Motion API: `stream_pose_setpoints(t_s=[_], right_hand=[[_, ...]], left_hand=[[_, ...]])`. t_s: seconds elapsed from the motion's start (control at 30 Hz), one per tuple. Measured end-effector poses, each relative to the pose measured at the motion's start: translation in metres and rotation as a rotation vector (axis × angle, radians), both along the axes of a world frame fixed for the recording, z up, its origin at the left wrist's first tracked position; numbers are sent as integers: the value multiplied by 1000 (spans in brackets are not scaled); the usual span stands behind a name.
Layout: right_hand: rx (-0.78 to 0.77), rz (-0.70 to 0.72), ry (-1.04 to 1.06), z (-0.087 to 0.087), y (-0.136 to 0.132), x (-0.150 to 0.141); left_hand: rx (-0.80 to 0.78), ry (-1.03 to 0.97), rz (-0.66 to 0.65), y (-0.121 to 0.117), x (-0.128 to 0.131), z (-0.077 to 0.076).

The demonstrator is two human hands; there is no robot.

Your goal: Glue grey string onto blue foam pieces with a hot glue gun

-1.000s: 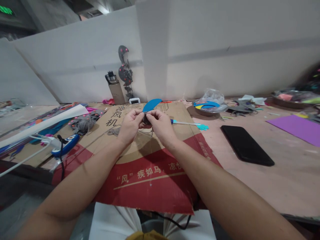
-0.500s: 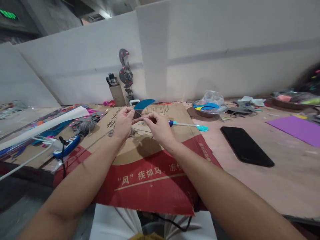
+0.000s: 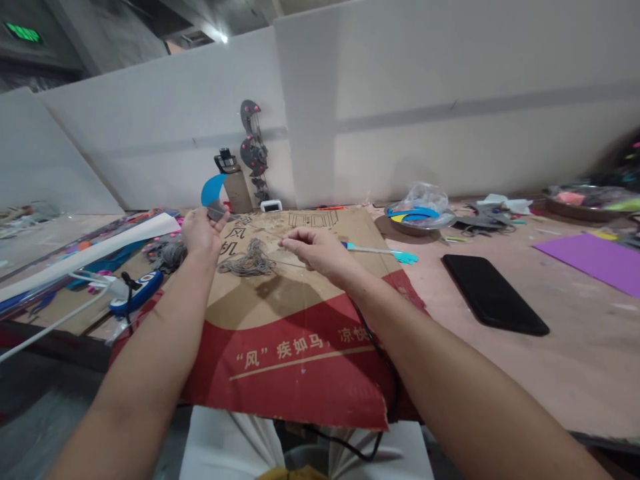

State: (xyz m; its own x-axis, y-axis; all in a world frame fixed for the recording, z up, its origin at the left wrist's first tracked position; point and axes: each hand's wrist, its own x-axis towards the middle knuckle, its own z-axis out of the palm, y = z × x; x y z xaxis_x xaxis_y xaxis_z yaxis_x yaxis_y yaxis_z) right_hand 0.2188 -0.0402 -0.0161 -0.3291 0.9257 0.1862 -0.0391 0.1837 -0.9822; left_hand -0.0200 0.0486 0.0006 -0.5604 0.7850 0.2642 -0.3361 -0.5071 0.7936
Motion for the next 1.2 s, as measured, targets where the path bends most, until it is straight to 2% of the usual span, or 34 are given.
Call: stream_pose_setpoints(t_s=[0.17,0.3,0.4,0.47,0.5,0.53,0.57,0.67,0.7,0.73,0.83,0.9,1.07,1.2], right_hand=[[35,160,289,23,-13,13],[146,217,367,34,-25,22],[271,369,190,41,-33,25],[351,513,-100,45,-34,26],[378,534,-252,46,-33,26],[394,496,-393,45,-30,26],[403,386,-507,42,-26,26],[412,-164,-838,25,-5,30],[389,-316,-964,17,3,32],[345,-409,-1074,9,10,35],[159,-441,-1263,-14,27,39],[72,-424,-1265,-24,32,39],[-27,-467,-1090,-36,35,36],[-188,-490,-791,-43,42,38]], left_hand=[[4,-10,12,4,1,-5],[-21,-58,14,7,1,-8],[-27,-67,-19,7,1,-8],[-14,-60,-41,7,1,-8],[-5,-56,-47,7,2,-8],[2,-51,-52,7,3,-8],[7,-44,-60,7,4,-8],[24,-13,-94,3,11,-8],[31,3,-110,0,15,-7],[39,23,-125,-3,19,-7],[50,80,-178,-12,33,-7],[56,102,-200,-18,43,-9],[62,162,-291,-24,57,-17],[26,147,-287,-27,56,-16]])
